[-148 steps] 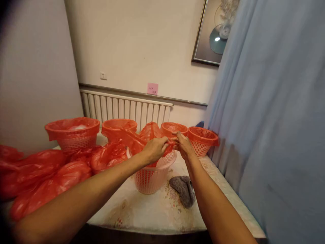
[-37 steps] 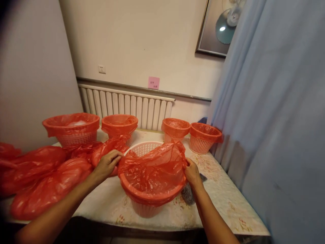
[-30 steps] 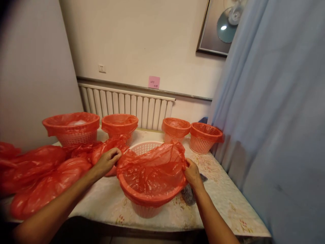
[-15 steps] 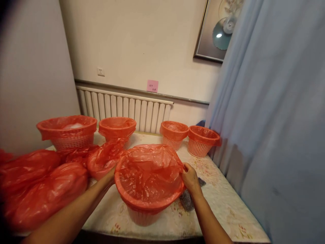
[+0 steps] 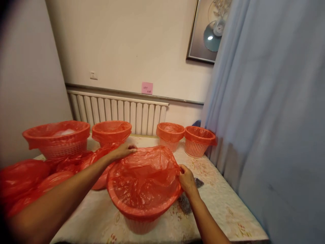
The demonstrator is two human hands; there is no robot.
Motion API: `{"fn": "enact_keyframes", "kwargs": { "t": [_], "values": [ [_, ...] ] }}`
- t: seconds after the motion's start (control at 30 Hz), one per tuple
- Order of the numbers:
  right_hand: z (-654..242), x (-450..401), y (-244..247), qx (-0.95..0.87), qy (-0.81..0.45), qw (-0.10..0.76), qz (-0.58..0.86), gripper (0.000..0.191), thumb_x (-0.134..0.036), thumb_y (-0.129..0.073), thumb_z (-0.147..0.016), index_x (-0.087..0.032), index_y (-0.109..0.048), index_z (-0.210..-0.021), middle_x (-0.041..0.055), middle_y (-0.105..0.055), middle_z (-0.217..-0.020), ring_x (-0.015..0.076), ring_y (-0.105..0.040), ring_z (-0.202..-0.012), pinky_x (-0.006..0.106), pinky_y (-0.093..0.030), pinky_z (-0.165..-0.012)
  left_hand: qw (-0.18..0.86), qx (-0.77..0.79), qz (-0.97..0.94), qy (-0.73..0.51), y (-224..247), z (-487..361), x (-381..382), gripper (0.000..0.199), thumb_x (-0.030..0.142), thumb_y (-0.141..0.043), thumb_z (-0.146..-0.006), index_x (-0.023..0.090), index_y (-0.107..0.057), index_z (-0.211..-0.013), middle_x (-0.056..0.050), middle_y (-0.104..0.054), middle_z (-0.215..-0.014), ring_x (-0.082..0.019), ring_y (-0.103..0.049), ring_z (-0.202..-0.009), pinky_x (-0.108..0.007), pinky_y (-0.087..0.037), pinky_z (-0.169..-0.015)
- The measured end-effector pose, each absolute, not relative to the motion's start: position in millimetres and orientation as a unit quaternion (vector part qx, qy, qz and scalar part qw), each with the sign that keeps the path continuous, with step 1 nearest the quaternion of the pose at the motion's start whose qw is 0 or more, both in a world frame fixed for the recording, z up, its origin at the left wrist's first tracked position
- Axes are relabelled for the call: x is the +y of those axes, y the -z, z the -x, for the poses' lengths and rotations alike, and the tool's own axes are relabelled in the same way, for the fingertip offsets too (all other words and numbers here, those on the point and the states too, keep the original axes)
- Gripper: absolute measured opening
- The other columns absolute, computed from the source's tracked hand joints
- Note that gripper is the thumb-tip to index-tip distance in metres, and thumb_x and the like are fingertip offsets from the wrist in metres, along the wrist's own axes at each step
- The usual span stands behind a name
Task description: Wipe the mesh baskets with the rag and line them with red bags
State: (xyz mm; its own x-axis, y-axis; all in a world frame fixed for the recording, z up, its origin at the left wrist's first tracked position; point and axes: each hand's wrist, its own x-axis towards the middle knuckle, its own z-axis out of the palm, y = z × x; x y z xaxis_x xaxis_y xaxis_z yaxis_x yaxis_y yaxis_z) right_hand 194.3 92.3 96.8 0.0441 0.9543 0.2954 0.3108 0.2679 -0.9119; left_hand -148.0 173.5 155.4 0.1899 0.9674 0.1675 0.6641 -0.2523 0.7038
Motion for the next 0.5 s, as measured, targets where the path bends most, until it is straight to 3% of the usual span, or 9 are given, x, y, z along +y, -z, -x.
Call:
{"fn": "enact_keyframes", "kwargs": {
  "t": [0.27, 0.5],
  "values": [
    [-201.5, 96.5, -102.7, -0.612, -0.175, 0.494, 0.592, 0.022, -0.037, -0.046, -0.07, -0.021, -0.061, -0.07, 0.0014, -0.065, -0.071, 0.0194, -0.057, -0.071, 0.027, -0.039, -0.065, 0.086, 0.574, -0.79, -0.196, -151.6, 129.5, 172.2, 0.023, 0.033, -0.06, -0.09, 0.015, -0.063, -0.103, -0.007, -0.063, -0.112, -0.022, -0.06, -0.102, -0.044, -0.049, -0.09],
    [-202.0, 110.0, -99.3, -0.568, -0.263, 0.503, 0.596, 0.022, -0.035, -0.048, -0.065, -0.019, -0.062, -0.071, 0.0003, -0.064, -0.066, 0.018, -0.055, -0.066, 0.026, -0.04, -0.06, 0.073, 0.628, -0.736, -0.241, -148.2, 136.4, 179.2, 0.027, 0.036, -0.056, -0.092, 0.015, -0.061, -0.11, -0.007, -0.064, -0.11, -0.02, -0.063, -0.096, -0.042, -0.052, -0.085]
  ]
}}
